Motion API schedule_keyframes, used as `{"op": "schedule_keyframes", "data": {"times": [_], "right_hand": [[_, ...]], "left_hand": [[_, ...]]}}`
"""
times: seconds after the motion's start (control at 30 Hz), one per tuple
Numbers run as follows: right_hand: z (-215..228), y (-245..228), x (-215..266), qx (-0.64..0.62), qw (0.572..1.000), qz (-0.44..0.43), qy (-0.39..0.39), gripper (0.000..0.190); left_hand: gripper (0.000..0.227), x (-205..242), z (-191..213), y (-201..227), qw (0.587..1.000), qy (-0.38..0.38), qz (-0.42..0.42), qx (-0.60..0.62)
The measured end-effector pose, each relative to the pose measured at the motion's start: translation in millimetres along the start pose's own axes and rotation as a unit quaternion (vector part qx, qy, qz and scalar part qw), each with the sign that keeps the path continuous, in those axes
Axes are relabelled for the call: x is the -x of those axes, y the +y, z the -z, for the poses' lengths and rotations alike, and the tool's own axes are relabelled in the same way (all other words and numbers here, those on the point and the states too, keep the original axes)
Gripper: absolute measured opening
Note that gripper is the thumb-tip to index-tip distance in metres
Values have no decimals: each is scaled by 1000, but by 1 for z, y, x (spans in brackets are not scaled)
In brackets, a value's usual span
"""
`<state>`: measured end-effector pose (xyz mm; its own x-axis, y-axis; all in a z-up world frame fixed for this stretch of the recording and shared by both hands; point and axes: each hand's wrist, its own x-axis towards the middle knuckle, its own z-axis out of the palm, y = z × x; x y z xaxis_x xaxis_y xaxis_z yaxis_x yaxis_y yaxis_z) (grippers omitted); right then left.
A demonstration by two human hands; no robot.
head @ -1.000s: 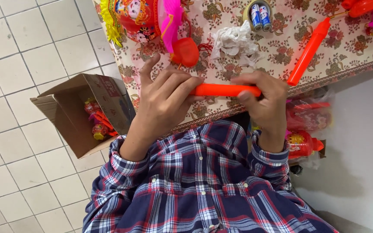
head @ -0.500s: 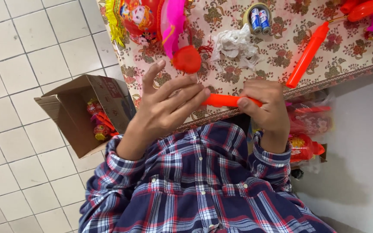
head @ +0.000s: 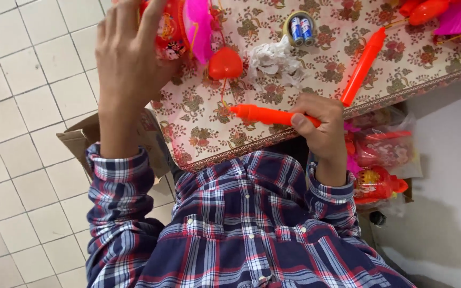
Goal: Assembling decorative lanterns by attaching plastic handles to the lantern bodies and packing them into a box.
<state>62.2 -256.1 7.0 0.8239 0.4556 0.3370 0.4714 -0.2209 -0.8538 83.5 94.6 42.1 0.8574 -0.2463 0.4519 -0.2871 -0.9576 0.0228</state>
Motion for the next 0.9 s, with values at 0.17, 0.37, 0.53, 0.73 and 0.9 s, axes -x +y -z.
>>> {"op": "schedule_keyframes", "data": {"times": [0.17, 0.37, 0.53, 0.73, 0.9], "right_hand": [[-3, 4, 1, -110, 990, -38, 74, 52], [-7, -30, -32, -65, 990, -20, 123, 50], [-11, -45, -70, 50, 986, 33, 155, 41], [-16, -34, -90, 315, 938, 53, 133, 31], [-28, -25, -97, 340, 937, 51, 70, 35]], "left_hand": [[91, 12, -6, 21, 971, 63, 92, 213], [71, 15, 20, 69, 730, -2, 258, 632], [69, 29, 15, 77, 594, -7, 407, 694], [91, 54, -18, 77, 641, 96, 342, 680], [64, 57, -24, 74, 601, 119, 325, 720]]}}
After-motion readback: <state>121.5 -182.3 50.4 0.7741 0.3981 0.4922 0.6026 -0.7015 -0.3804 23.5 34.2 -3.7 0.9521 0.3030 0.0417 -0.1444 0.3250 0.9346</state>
